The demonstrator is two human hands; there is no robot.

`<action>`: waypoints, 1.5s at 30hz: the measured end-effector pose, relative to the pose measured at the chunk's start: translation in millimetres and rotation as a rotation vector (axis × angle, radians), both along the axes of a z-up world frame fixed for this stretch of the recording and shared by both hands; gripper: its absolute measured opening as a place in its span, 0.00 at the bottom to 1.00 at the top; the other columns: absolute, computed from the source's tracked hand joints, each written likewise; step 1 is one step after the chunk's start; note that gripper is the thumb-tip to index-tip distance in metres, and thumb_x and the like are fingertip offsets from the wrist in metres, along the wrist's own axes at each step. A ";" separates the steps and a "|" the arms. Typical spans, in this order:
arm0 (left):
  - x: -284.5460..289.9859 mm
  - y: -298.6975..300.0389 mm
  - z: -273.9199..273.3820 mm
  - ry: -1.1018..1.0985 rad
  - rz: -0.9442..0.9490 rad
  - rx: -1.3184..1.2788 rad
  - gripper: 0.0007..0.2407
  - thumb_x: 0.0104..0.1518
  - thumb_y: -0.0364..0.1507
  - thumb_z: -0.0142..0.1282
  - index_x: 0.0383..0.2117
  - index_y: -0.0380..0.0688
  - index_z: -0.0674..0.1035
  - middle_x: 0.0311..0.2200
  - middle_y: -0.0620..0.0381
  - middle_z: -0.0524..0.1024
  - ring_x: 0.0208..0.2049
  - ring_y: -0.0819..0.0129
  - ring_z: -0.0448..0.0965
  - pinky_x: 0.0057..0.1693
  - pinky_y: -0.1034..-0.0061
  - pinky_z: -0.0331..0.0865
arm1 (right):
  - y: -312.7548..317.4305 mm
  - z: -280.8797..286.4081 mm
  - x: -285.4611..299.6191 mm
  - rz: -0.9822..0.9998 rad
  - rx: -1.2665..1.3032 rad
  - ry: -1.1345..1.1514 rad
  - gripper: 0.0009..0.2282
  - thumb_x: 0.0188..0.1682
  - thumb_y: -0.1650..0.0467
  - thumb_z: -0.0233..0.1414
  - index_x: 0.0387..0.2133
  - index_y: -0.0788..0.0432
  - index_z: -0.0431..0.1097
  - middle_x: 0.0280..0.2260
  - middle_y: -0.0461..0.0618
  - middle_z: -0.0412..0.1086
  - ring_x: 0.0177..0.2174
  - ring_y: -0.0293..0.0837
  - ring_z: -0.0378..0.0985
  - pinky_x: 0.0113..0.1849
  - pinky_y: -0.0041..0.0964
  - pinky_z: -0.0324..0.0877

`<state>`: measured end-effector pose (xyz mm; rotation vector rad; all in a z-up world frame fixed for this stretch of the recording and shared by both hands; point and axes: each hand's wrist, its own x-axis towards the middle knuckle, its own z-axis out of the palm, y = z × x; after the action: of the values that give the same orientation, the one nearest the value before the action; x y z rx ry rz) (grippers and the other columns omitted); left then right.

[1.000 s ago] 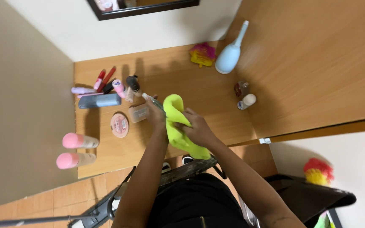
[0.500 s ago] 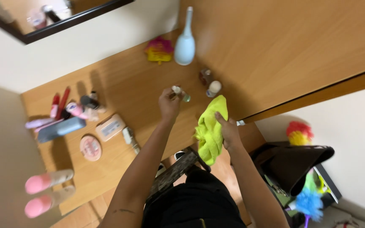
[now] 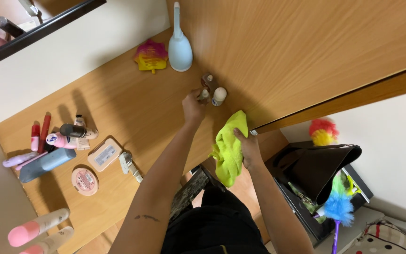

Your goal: Straighten bed pillows and then organize and wipe down beauty products on a vanity desk.

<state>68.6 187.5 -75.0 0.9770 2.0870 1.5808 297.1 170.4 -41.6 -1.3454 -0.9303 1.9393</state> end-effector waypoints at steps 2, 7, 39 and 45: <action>3.6 2.8 2.7 0.008 0.033 -0.006 0.16 0.46 0.18 0.66 0.44 0.42 0.84 0.44 0.44 0.81 0.45 0.52 0.84 0.49 0.66 0.78 | -0.7 5.3 -4.8 0.007 0.040 -0.001 0.20 0.49 0.69 0.58 0.52 0.67 0.66 0.42 0.57 0.76 0.38 0.50 0.82 0.39 0.46 0.80; 0.3 3.5 8.0 0.085 0.028 -0.076 0.18 0.45 0.19 0.68 0.45 0.43 0.83 0.45 0.43 0.81 0.46 0.48 0.82 0.50 0.64 0.76 | 0.0 13.4 -16.2 0.035 0.024 0.005 0.20 0.49 0.68 0.57 0.53 0.64 0.64 0.44 0.55 0.75 0.40 0.49 0.82 0.40 0.46 0.80; -143.7 -338.0 -28.3 0.518 0.309 -0.753 0.37 0.42 0.33 0.71 0.63 0.45 0.65 0.64 0.42 0.58 0.64 0.43 0.55 0.64 0.39 0.50 | -83.6 78.8 -151.4 0.656 -0.256 0.327 0.18 0.51 0.63 0.52 0.47 0.66 0.69 0.40 0.59 0.78 0.39 0.53 0.83 0.42 0.49 0.79; -143.3 -340.6 5.1 0.471 0.374 -0.499 0.31 0.59 0.38 0.59 0.70 0.46 0.62 0.49 0.35 0.70 0.49 0.43 0.71 0.52 0.52 0.70 | -115.1 94.1 -162.1 0.729 0.089 0.305 0.21 0.54 0.62 0.49 0.54 0.65 0.62 0.48 0.60 0.72 0.45 0.52 0.77 0.47 0.48 0.74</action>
<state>-74.7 -153.1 -69.9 0.8642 2.9354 0.9233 135.0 55.3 52.5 -0.6574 -1.4568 2.4938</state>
